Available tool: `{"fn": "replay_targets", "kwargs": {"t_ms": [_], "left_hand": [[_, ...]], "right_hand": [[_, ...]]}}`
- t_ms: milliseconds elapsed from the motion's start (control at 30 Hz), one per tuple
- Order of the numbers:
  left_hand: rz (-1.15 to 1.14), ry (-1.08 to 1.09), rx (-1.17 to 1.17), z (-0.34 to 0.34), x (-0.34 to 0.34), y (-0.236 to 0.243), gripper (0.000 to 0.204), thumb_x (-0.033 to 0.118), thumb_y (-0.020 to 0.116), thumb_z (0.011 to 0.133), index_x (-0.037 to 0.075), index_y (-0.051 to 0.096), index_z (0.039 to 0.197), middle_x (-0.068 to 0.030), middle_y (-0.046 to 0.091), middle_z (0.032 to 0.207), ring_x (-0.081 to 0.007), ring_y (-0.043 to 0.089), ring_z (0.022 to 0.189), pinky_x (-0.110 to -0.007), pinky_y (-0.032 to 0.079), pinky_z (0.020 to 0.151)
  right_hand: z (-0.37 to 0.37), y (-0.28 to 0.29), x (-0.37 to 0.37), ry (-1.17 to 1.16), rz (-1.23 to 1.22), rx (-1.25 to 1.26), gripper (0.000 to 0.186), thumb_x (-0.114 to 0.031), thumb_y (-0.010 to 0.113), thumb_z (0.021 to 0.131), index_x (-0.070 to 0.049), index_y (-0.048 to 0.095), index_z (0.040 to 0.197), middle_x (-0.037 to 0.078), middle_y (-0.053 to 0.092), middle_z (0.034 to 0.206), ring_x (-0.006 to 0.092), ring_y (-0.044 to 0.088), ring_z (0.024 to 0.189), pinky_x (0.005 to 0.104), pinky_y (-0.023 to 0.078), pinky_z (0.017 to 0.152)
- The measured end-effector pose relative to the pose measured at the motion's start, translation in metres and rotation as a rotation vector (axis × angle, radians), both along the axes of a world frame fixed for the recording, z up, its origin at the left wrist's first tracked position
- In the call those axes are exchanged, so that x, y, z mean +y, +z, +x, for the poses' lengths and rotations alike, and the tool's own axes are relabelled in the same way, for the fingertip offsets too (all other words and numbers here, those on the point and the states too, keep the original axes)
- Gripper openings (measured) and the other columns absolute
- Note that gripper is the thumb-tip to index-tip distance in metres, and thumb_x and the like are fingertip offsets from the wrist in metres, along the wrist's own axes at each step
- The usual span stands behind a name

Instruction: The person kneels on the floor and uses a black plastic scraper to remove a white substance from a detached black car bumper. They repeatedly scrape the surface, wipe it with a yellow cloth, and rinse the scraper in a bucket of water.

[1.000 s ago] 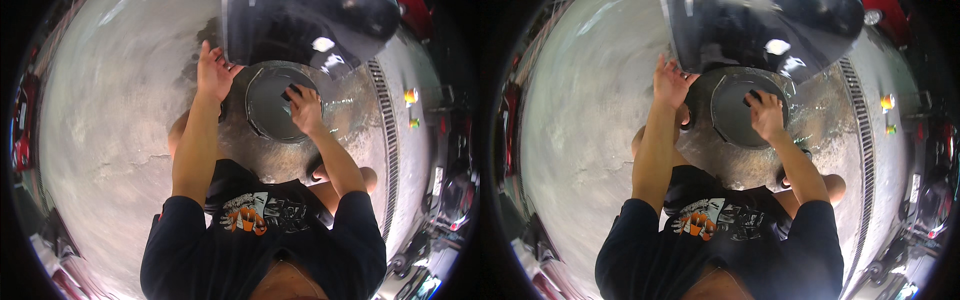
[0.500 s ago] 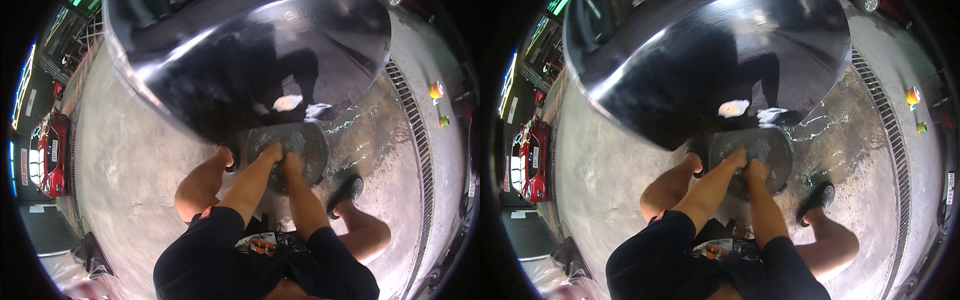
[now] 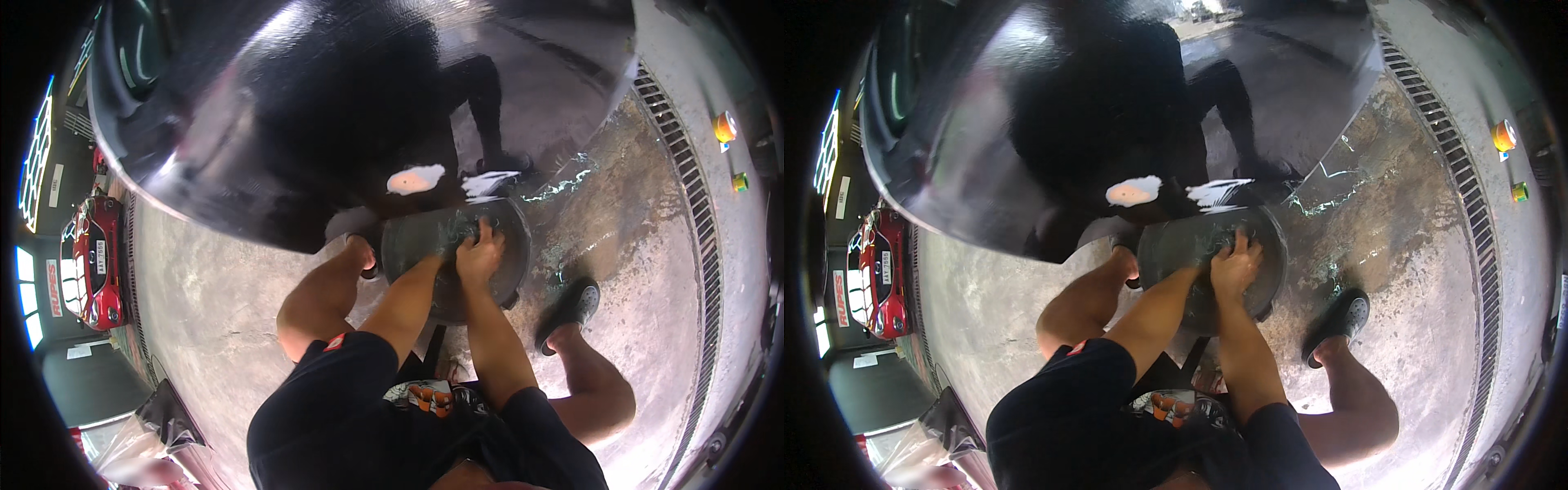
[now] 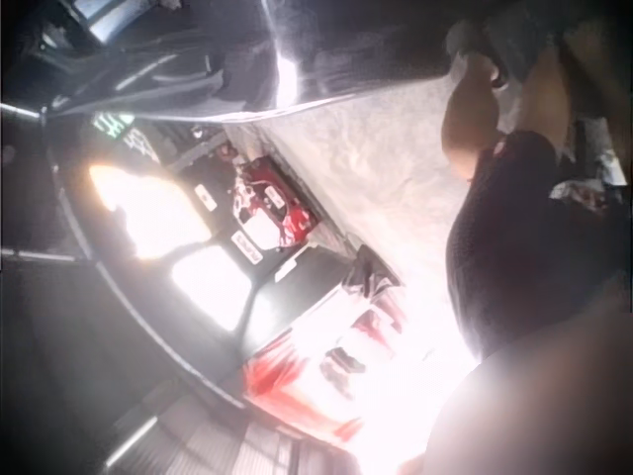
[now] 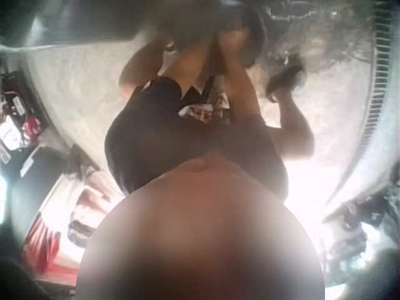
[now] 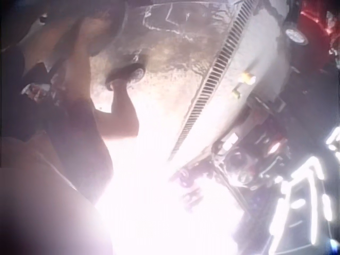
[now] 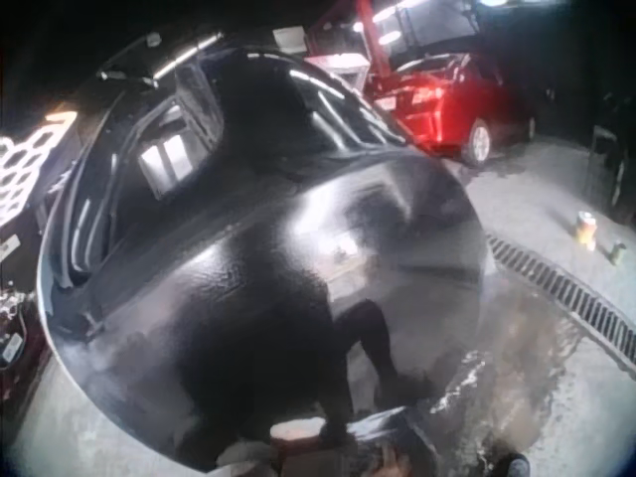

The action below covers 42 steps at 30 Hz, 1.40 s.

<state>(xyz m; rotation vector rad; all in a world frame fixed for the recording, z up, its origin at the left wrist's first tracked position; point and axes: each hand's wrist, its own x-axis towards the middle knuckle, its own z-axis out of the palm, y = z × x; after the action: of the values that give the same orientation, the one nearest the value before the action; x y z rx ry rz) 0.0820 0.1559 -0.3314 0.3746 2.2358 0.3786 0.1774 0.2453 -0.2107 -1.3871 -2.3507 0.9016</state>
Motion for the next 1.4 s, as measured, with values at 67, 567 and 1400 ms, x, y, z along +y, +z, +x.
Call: {"fn": "replay_targets", "kwargs": {"t_ms": [67,567,1400], "left_hand": [[0.127,0.235,-0.092,0.002,-0.005,0.032,0.057,0.020,0.062,0.089,0.005,0.063,0.144,-0.0193,0.066,0.144,-0.0381,0.058,0.140,-0.050,0.039,0.124],[1.298,1.007,-0.624,0.054,-0.057,0.197,0.026,0.026,0.069,0.098,0.008,0.065,0.117,-0.0109,0.069,0.111,-0.0296,0.072,0.102,-0.051,0.060,0.091],[1.501,0.999,-0.485,0.111,-0.083,0.263,0.033,0.038,0.064,0.103,0.005,0.068,0.107,-0.0100,0.074,0.100,-0.0291,0.074,0.087,-0.047,0.062,0.084]], "right_hand": [[0.004,0.001,0.001,-0.105,0.027,0.215,0.053,-0.007,0.073,0.089,-0.002,0.066,0.142,0.029,0.064,0.129,0.0480,0.062,0.124,0.0532,0.052,0.107],[0.086,0.114,0.002,-0.063,-0.897,1.290,0.051,-0.002,0.069,0.100,0.005,0.057,0.149,0.008,0.071,0.122,0.0123,0.063,0.117,0.0305,0.050,0.104],[0.111,0.106,-0.032,0.116,-1.079,1.075,0.045,-0.008,0.084,0.091,-0.014,0.058,0.127,0.010,0.072,0.107,0.0194,0.071,0.092,0.0379,0.058,0.072]]}}
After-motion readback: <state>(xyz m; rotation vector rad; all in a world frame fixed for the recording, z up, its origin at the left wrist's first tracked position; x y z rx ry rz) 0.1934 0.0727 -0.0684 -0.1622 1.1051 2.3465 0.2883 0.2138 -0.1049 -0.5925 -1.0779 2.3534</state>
